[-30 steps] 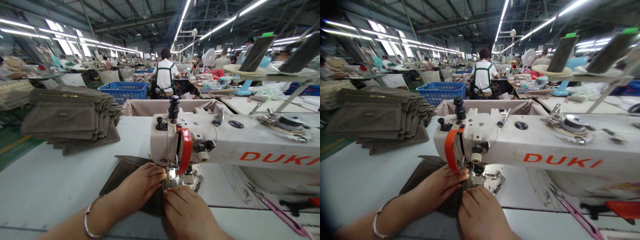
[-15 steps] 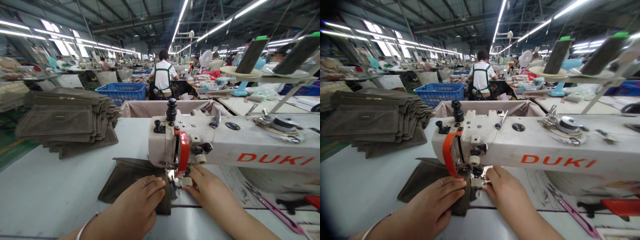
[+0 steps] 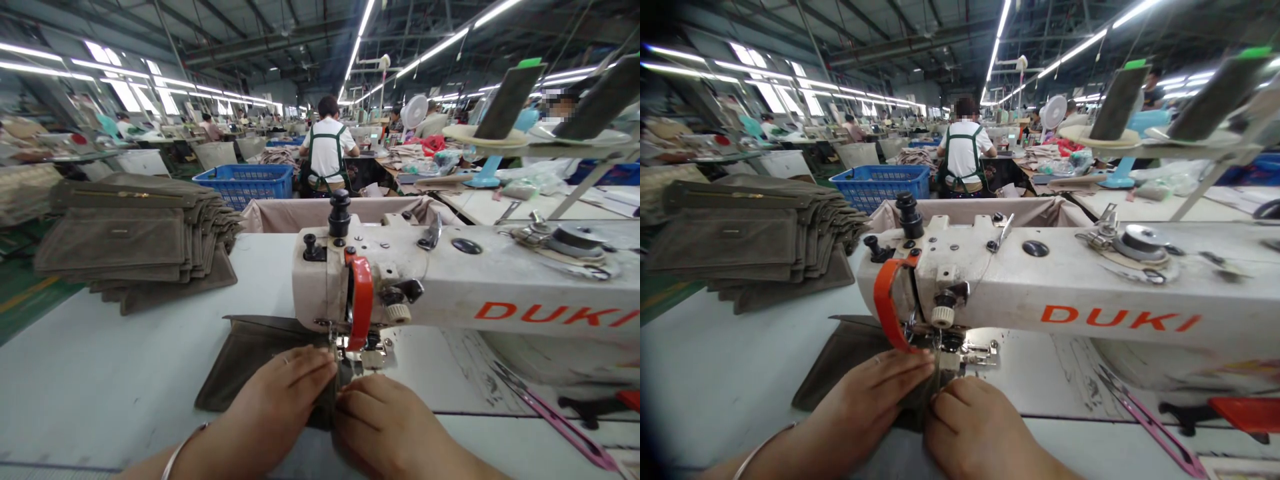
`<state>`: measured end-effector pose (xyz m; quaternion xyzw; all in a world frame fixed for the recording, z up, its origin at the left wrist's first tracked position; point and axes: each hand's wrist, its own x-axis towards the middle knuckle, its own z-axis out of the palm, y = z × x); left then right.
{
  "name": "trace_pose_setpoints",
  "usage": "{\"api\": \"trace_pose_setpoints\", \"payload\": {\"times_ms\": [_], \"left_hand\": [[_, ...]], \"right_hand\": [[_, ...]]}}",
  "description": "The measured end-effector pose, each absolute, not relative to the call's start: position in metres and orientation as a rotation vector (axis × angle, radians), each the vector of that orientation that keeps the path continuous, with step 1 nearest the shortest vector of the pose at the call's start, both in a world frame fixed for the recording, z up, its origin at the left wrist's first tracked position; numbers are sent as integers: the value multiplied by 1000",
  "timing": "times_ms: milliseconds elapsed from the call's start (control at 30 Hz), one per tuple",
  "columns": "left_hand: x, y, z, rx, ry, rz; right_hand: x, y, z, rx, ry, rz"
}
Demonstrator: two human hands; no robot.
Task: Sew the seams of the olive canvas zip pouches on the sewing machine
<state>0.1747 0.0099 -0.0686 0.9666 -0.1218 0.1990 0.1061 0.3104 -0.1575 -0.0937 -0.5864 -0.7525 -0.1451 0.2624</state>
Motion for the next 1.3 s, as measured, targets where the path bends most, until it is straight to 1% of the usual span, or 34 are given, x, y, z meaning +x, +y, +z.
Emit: {"api": "trace_pose_setpoints", "payload": {"times_ms": [133, 233, 600, 833, 1000, 1100, 1300], "left_hand": [[176, 4, -76, 2925, -387, 336], [175, 3, -80, 2950, -357, 249], [185, 13, -71, 2948, -427, 305], [191, 19, -70, 2930, -409, 346], [191, 18, -72, 2951, -337, 313], [186, 14, -76, 2933, -379, 332], [178, 15, -73, 2839, -444, 432]], "right_hand": [[311, -158, -98, -1559, -2022, -326], [311, -161, -98, -1573, -2004, -332], [310, -160, -103, -1587, -1967, -304], [311, -157, -104, -1609, -1923, -267], [309, -154, -105, -1627, -1897, -265], [310, -155, -103, -1627, -1899, -253], [317, -167, -86, -1659, -1836, -51]]}}
